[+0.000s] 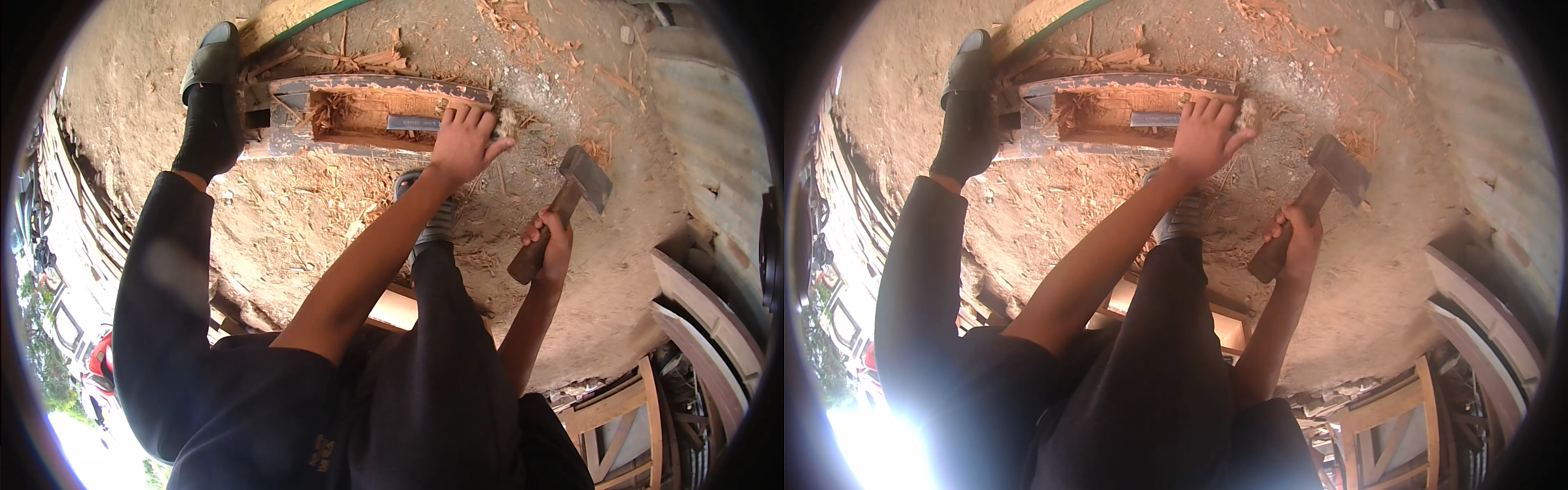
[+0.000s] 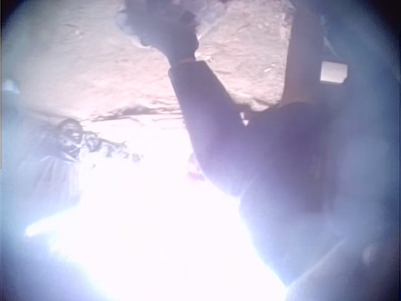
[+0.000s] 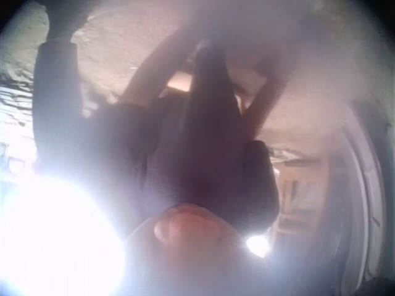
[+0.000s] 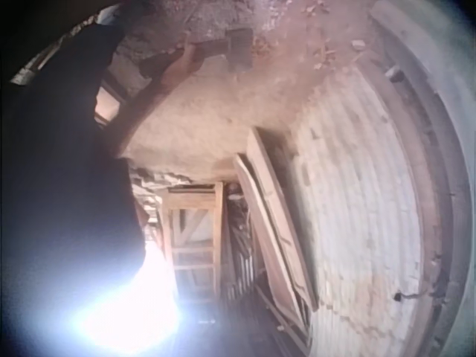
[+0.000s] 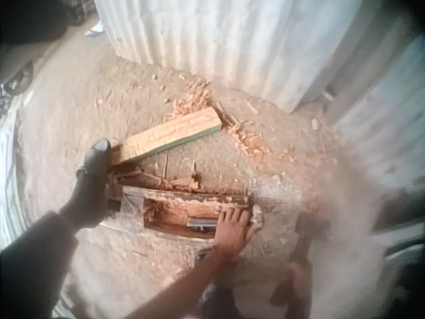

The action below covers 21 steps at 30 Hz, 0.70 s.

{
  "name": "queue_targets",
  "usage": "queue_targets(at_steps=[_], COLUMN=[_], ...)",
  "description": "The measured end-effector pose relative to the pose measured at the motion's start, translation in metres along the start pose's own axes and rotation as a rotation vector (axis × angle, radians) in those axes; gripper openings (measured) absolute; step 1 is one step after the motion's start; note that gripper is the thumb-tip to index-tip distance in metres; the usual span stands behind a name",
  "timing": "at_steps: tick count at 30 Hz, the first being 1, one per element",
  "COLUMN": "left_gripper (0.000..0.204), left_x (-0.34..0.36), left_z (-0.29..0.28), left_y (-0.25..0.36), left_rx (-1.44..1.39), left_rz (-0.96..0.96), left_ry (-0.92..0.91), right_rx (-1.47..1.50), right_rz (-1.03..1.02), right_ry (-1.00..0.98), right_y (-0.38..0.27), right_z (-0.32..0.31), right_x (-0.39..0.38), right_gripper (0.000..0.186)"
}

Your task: The person sits on the ground and uses a chisel and mallet to carve a rectangular recess into a piece of wood. They repeatedly strike the chisel to remove wood chips and occasionally clear debris from the carved area.

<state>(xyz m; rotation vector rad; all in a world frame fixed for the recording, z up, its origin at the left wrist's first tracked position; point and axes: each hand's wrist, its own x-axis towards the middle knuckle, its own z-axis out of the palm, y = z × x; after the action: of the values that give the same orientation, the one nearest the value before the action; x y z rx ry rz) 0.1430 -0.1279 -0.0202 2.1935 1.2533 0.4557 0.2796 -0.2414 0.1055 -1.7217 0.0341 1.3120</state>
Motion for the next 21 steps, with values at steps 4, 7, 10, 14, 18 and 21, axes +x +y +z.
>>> queue_targets(at_steps=[4,7,10,14,18,21], left_gripper=[0.056,0.054,0.049,0.045,0.044,0.045], left_x=[0.009,0.008,0.005,0.003,0.009,0.010], left_z=[-0.004,-0.002,-0.005,-0.005,-0.005,-0.004], left_y=[-0.005,-0.008,-0.012,-0.015,-0.014,-0.015], left_rx=[-0.042,-0.054,-0.010,0.007,-0.003,-0.010], left_rz=[-0.038,0.037,0.179,0.263,0.259,0.241], left_ry=[-0.040,-0.010,0.033,0.043,0.040,0.011], right_rx=[0.039,0.037,0.031,0.033,0.034,0.028], right_rz=[0.000,0.029,0.057,0.053,0.044,0.020], right_ry=[-0.006,-0.012,-0.023,-0.043,-0.041,-0.025], right_y=[-0.005,-0.001,-0.001,-0.002,-0.007,-0.009], right_z=[-0.004,-0.004,0.002,0.003,0.001,0.003], right_x=[-0.003,-0.004,-0.005,-0.007,-0.008,-0.012], right_gripper=[0.013,0.013,0.012,0.012,0.013,0.014])
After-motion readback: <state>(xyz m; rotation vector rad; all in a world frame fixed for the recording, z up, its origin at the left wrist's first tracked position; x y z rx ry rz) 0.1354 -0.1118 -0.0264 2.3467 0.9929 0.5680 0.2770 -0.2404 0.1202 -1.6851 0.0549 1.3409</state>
